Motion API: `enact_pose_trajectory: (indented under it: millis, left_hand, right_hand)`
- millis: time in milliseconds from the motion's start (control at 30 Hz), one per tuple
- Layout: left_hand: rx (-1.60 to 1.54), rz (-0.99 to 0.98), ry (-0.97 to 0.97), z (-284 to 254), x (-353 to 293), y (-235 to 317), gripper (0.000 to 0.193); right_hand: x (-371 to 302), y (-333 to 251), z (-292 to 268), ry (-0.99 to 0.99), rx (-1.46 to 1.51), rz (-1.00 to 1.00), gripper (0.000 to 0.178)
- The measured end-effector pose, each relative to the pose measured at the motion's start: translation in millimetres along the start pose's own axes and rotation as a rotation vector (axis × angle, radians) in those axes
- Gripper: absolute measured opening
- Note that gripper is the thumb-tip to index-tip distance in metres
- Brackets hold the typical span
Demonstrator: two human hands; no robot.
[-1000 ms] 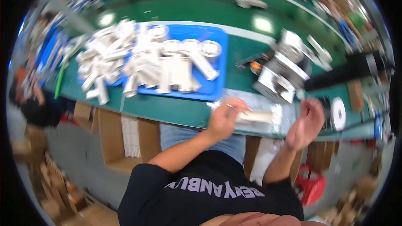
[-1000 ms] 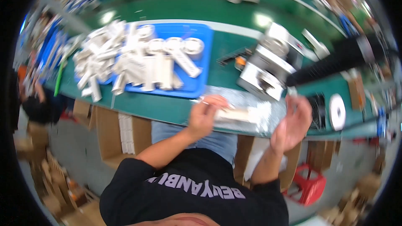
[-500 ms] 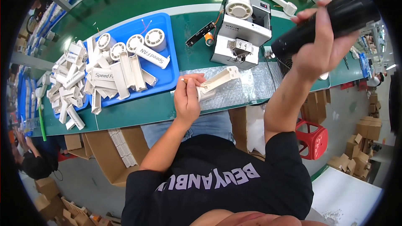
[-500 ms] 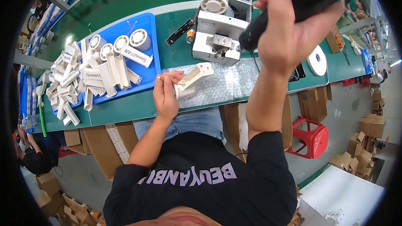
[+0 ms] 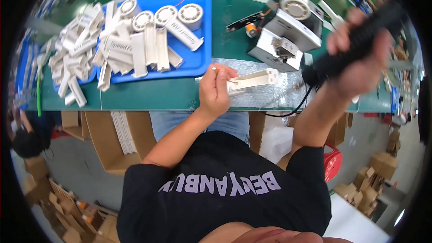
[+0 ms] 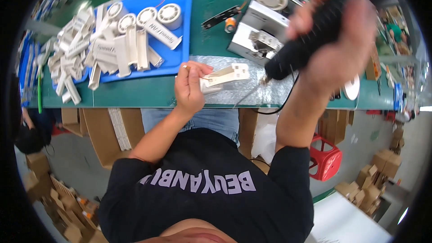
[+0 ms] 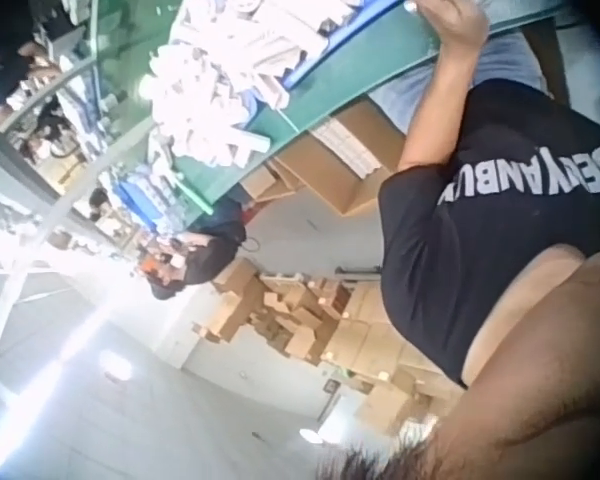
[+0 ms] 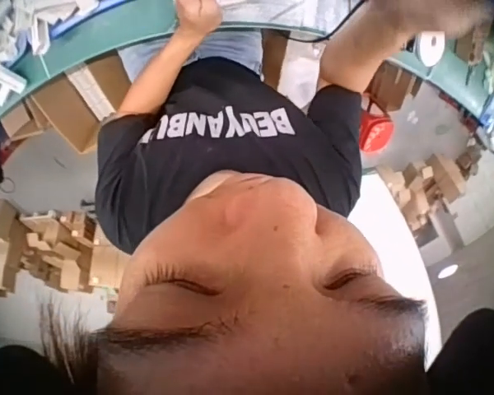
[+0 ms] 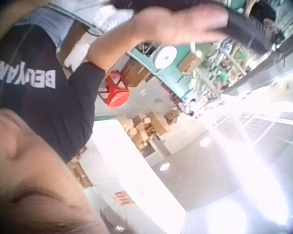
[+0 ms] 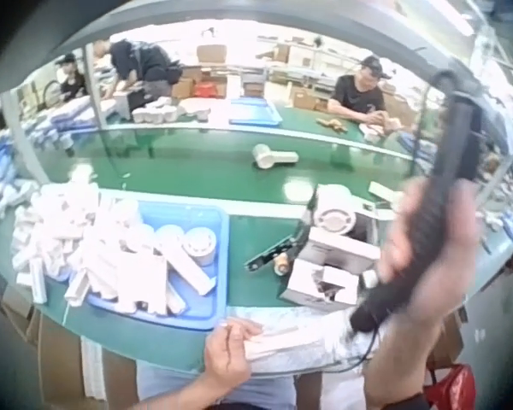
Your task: Assembling electronic components into plastic housings and packaging them into boxes.
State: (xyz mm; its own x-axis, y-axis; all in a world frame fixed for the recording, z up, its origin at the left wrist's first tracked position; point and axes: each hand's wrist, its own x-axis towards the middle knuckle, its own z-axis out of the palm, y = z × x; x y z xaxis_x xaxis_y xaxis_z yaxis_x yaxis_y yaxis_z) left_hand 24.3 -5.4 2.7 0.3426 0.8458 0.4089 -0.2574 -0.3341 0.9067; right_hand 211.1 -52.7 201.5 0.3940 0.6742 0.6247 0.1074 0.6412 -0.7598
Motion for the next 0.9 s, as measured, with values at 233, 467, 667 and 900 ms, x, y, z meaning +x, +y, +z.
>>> enact_pose_trajectory:
  millis: [233,467,667,900]
  left_hand:
    - [0.081,0.023,-0.061,-8,-3,-2,0.025]
    - [0.111,0.032,-0.063,-4,-3,0,0.024]
    - [0.071,-0.008,-0.01,-8,4,1,0.026]
    - [0.014,-0.007,0.025,0,-6,-4,0.017]
  right_hand:
    - [-11,-6,20,0.056,-0.15,-0.373,0.063]
    - [-11,-2,28,0.207,-0.268,-0.301,0.065]
    - [-8,5,36,0.365,-0.37,-0.229,0.066]
    - [-27,19,13,0.379,-0.168,-0.124,0.072]
